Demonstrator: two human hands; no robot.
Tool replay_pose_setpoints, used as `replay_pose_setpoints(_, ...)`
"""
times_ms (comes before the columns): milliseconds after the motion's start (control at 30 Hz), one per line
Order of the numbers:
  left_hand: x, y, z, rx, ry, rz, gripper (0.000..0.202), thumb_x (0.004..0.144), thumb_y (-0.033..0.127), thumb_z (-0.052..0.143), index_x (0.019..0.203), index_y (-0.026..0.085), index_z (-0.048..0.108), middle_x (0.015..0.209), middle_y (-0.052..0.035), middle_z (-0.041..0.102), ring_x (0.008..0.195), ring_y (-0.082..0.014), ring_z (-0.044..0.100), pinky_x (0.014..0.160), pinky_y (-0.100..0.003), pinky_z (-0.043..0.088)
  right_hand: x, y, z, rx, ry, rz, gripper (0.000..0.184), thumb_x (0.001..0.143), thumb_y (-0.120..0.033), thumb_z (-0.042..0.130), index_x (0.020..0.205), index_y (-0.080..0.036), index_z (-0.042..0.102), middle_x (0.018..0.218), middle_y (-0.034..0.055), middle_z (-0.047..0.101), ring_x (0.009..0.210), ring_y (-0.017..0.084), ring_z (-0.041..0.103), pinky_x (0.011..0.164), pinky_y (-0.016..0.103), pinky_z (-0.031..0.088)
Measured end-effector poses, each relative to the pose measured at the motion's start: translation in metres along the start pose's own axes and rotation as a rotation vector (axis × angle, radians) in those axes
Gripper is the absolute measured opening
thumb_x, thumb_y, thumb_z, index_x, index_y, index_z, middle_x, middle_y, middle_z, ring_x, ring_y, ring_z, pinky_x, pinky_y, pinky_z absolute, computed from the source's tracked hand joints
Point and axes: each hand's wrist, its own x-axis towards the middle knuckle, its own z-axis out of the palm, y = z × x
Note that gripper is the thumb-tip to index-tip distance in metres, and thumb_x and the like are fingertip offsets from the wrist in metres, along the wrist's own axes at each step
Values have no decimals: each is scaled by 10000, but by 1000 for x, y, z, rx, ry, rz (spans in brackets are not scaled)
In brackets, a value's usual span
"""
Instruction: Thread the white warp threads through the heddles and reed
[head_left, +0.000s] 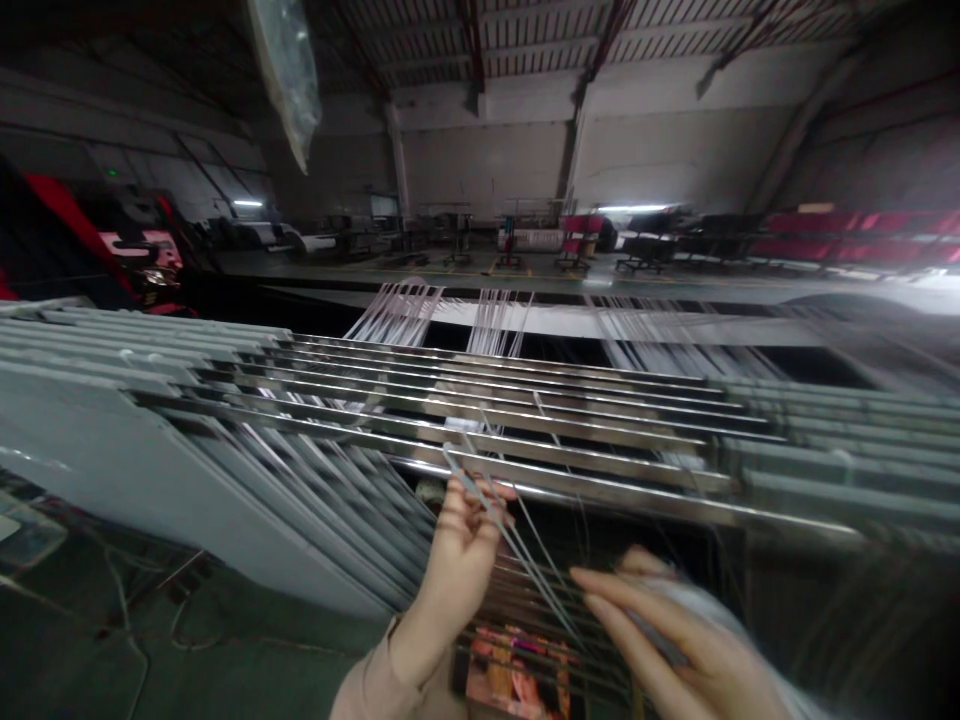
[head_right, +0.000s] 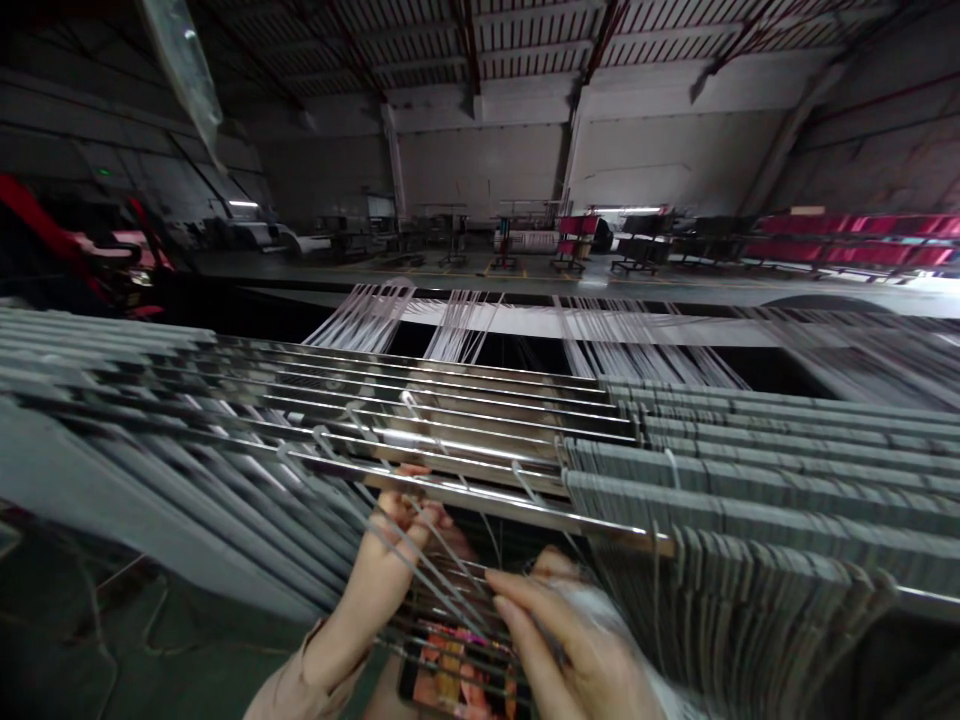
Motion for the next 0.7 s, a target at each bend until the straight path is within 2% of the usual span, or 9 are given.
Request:
replay_pose_setpoints(100, -19, 17, -11, -34, -48, -48, 170, 849, 316, 589, 888, 169, 666, 892, -67, 684, 847, -187, 649, 793, -299, 516, 6, -2, 4, 17, -66, 25, 229, 911, -233, 551, 1066, -259, 717, 994, 8, 763, 952, 182, 723, 810, 206, 586)
replay_pose_setpoints(200, -44, 29, -12, 162, -163, 202, 172, 864, 261, 558, 832, 202, 717, 1036, -100, 635, 1016, -236, 602, 884, -347, 482, 14, -4, 17, 23, -126, 80, 201, 907, -237, 565, 1023, -261, 727, 981, 3, 763, 955, 187, 720, 850, 257, 581)
replay_pose_setpoints(267, -53, 28, -9, 315, -209, 302, 201, 860, 218, 536, 840, 215, 736, 1012, -107, 610, 990, -243, 591, 873, -368, 478, 17, -3, 22, 65, -168, 104, 163, 900, -229, 581, 945, -259, 735, 934, 4, 764, 929, 185, 723, 886, 280, 567)
replay_pose_setpoints(333, -54, 21, -9, 313, -193, 223, 216, 877, 223, 520, 900, 208, 734, 951, -98, 613, 937, -228, 597, 857, -365, 482, 16, -2, 20, 112, -121, 116, 124, 894, -254, 599, 880, -243, 722, 893, 12, 756, 905, 180, 721, 895, 264, 558)
replay_pose_setpoints(433, -50, 8, -14, 11, -101, -79, 320, 902, 378, 552, 1140, 191, 653, 790, -37, 626, 756, -172, 617, 726, -290, 511, 9, -1, 11, 136, 36, 91, 103, 891, -294, 605, 870, -250, 695, 833, -6, 738, 831, 152, 727, 759, 166, 575)
replay_pose_setpoints(500, -53, 3, -17, -107, -128, -208, 405, 891, 475, 559, 1143, 168, 643, 652, 4, 594, 573, -131, 571, 556, -224, 472, 6, -3, 8, 129, 16, 51, 115, 895, -264, 592, 930, -276, 701, 851, -24, 744, 830, 137, 730, 721, 137, 570)
replay_pose_setpoints(533, -57, 2, -16, -90, -180, -197, 388, 896, 489, 548, 1076, 168, 672, 619, 5, 593, 536, -124, 558, 520, -213, 454, 6, -5, 9, 131, -23, 35, 139, 895, -254, 588, 961, -288, 706, 875, -30, 753, 852, 140, 730, 744, 145, 570)
replay_pose_setpoints(633, -74, 0, -9, 187, -329, 98, 297, 925, 421, 518, 871, 217, 726, 693, -29, 676, 628, -149, 625, 600, -233, 495, 13, -12, 18, 183, -175, 82, 149, 899, -250, 584, 936, -307, 718, 898, -50, 764, 915, 157, 720, 913, 235, 537)
replay_pose_setpoints(700, -82, -3, -6, 403, -337, 302, 266, 939, 331, 496, 835, 237, 722, 729, -22, 701, 677, -151, 653, 645, -228, 511, 17, -15, 24, 249, -243, 141, 153, 905, -247, 570, 851, -300, 703, 826, -66, 748, 858, 138, 716, 890, 220, 537)
